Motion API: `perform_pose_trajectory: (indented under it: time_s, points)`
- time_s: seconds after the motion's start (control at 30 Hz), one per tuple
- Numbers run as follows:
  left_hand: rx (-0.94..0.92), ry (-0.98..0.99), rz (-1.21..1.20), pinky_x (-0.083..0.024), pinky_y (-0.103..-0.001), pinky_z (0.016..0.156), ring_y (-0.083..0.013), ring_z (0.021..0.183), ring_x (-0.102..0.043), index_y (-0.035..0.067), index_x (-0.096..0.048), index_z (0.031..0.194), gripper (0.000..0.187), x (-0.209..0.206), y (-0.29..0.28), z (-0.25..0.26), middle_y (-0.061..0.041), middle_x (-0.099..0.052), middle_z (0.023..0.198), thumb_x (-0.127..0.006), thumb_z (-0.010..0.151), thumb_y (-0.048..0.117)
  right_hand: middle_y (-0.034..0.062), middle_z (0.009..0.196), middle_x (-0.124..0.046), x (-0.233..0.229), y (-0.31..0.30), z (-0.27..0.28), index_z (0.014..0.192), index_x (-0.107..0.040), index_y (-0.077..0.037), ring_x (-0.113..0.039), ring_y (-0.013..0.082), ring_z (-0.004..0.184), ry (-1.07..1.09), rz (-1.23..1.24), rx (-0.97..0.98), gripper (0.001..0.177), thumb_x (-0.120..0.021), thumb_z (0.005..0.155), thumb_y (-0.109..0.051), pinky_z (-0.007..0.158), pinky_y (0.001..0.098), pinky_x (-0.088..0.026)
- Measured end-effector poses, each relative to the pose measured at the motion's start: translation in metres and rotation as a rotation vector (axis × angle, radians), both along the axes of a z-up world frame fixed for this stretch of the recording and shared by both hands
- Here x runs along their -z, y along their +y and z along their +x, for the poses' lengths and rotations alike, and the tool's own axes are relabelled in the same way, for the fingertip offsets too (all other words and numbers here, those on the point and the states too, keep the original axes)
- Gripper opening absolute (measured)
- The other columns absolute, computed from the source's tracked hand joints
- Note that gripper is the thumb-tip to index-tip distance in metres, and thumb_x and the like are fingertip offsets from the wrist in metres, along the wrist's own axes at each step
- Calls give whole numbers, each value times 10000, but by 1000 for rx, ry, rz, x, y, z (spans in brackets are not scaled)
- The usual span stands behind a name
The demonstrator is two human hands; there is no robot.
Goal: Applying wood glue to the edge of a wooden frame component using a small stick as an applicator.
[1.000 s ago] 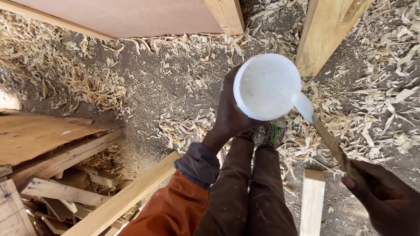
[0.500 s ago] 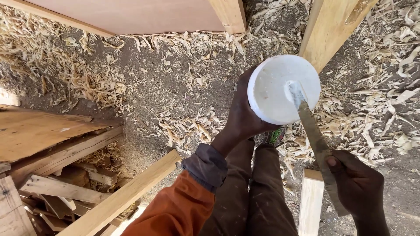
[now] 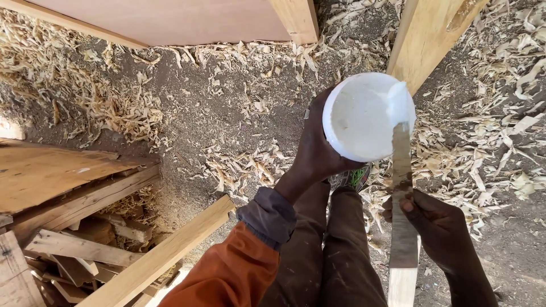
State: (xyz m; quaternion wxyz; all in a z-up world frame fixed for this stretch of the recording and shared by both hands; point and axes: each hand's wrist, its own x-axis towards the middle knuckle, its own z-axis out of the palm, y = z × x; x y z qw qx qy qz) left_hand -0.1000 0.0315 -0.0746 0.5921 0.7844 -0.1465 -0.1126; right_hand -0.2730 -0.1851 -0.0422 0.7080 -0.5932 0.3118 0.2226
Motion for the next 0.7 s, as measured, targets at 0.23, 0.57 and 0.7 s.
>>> perform_pose_trajectory:
  time_s: [0.23, 0.57, 0.7]
  points:
    - [-11, 23, 7, -502, -517, 1204, -354, 1466, -496, 101, -288, 1563, 1238, -9, -2, 3, -139, -446, 1559, -958, 578, 437, 123, 808, -713, -2, 11, -2, 1227, -625, 53, -688, 164, 695, -196, -160, 1, 540, -825, 741, -70, 585, 253, -612]
    - [50, 8, 76, -503, -543, 1210, -377, 1491, -478, 135, -291, 1578, 1214, -7, 5, 5, -141, -415, 1586, -956, 615, 461, 86, 746, -637, -30, -6, -1, 794, -695, -18, -504, 172, 611, -53, -375, -160, 452, -510, 1089, -306, 573, 321, -383]
    - [116, -130, 183, -394, -552, 1271, -363, 1515, -489, 135, -294, 1587, 1261, 1, 9, 5, -126, -451, 1602, -995, 609, 512, 104, 935, -642, -68, -22, 20, 1374, -707, -26, -603, 196, 814, -109, -696, -374, 456, -623, 974, -227, 726, 344, -453]
